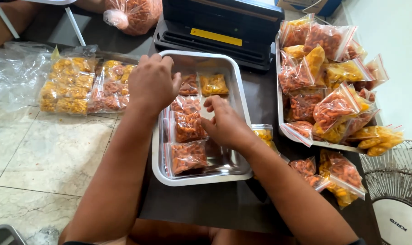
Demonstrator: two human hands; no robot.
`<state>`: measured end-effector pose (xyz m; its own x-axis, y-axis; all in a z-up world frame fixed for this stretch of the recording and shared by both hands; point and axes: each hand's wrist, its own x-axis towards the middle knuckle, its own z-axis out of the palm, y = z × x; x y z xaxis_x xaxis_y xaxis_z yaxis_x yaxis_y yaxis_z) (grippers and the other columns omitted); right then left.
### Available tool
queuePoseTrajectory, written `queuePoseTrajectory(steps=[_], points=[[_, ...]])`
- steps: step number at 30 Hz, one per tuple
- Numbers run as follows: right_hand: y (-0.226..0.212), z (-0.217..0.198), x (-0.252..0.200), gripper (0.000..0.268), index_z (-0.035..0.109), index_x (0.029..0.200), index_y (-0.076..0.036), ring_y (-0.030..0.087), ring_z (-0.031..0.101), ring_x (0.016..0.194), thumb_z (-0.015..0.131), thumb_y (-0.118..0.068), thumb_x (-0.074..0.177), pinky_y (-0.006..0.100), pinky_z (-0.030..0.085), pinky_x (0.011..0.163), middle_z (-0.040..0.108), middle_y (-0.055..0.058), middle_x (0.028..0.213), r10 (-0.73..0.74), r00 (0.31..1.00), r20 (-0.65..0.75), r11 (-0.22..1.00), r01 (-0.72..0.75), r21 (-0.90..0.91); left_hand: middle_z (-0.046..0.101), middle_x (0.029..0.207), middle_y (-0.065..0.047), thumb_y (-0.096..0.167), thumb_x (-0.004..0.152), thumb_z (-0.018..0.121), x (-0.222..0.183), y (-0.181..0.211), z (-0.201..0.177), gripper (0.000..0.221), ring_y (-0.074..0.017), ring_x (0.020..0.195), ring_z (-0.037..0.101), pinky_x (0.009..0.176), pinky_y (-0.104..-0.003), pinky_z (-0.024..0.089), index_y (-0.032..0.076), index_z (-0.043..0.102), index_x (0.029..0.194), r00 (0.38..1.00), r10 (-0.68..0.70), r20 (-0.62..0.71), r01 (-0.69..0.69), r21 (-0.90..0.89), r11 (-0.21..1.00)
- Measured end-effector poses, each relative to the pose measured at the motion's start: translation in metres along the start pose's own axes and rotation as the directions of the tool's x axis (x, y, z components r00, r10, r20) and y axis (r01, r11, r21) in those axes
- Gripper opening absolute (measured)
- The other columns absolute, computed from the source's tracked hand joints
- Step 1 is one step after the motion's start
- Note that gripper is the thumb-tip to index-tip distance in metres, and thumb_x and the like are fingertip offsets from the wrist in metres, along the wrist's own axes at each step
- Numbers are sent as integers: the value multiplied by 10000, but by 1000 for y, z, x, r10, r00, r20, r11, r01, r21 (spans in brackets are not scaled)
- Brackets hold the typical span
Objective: The person organizes small zip-lock bags containing snacks into a metal tray.
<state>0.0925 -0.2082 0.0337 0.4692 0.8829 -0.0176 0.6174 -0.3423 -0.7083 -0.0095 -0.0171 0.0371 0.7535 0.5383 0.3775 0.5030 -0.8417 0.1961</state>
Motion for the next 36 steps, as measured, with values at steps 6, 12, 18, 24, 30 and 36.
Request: queuePoseTrajectory(steps=[6, 12, 18, 24, 30, 36], points=[[20, 10, 5, 206, 705, 1021, -49, 299, 715, 975, 729, -190, 873, 382, 559, 849, 743, 148, 1029, -155, 977, 147, 983, 168, -80, 644, 1061, -146, 287, 881, 752, 1, -14, 33, 256, -352, 1029, 579, 857, -450, 515, 60, 704, 991, 975, 33, -220, -40, -31, 999], [7, 5, 4, 338, 676, 1243, -136, 327, 718, 964, 658, -130, 906, 398, 579, 858, 716, 121, 1127, -167, 968, 186, 984, 152, 89, 645, 1042, -147, 278, 880, 749, 1, -18, 37, 232, -360, 1040, 566, 875, -449, 505, 66, 731, 972, 982, -21, -186, 2, -103, 995], [29, 16, 11, 317, 659, 1240, -79, 309, 705, 1087, 651, -167, 935, 408, 579, 901, 717, 157, 1177, -272, 953, 138, 962, 271, 26, 707, 1018, -157, 327, 905, 739, 3, -25, 42, 264, -384, 1000, 608, 863, -465, 515, 74, 744, 981, 989, -42, -141, 22, -135, 991], [-8, -35, -44, 450, 591, 1361, -90, 353, 673, 1104, 675, -265, 955, 428, 533, 945, 687, 178, 1245, -304, 928, 217, 947, 320, -39, 730, 985, -182, 385, 937, 746, 3, -40, 48, 316, -395, 969, 655, 835, -497, 522, 87, 755, 1039, 991, -55, -121, 40, -122, 992], [4, -106, -155, 364, 655, 1285, -95, 282, 705, 1078, 707, -232, 951, 370, 574, 935, 728, 131, 1222, -292, 951, -103, 953, 279, -119, 732, 983, -165, 343, 977, 760, 3, -36, 44, 274, -382, 959, 648, 854, -486, 524, 78, 746, 1047, 974, 26, -225, -59, -139, 988], [70, -125, -211, 436, 681, 1206, -111, 333, 654, 1146, 777, -276, 814, 437, 536, 969, 702, 131, 1227, -142, 971, -190, 774, -10, -634, 720, 904, -108, 222, 969, 760, 2, -13, 22, 217, -286, 863, 677, 828, -416, 544, 38, 740, 1081, 959, 254, -129, -285, -458, 842]])
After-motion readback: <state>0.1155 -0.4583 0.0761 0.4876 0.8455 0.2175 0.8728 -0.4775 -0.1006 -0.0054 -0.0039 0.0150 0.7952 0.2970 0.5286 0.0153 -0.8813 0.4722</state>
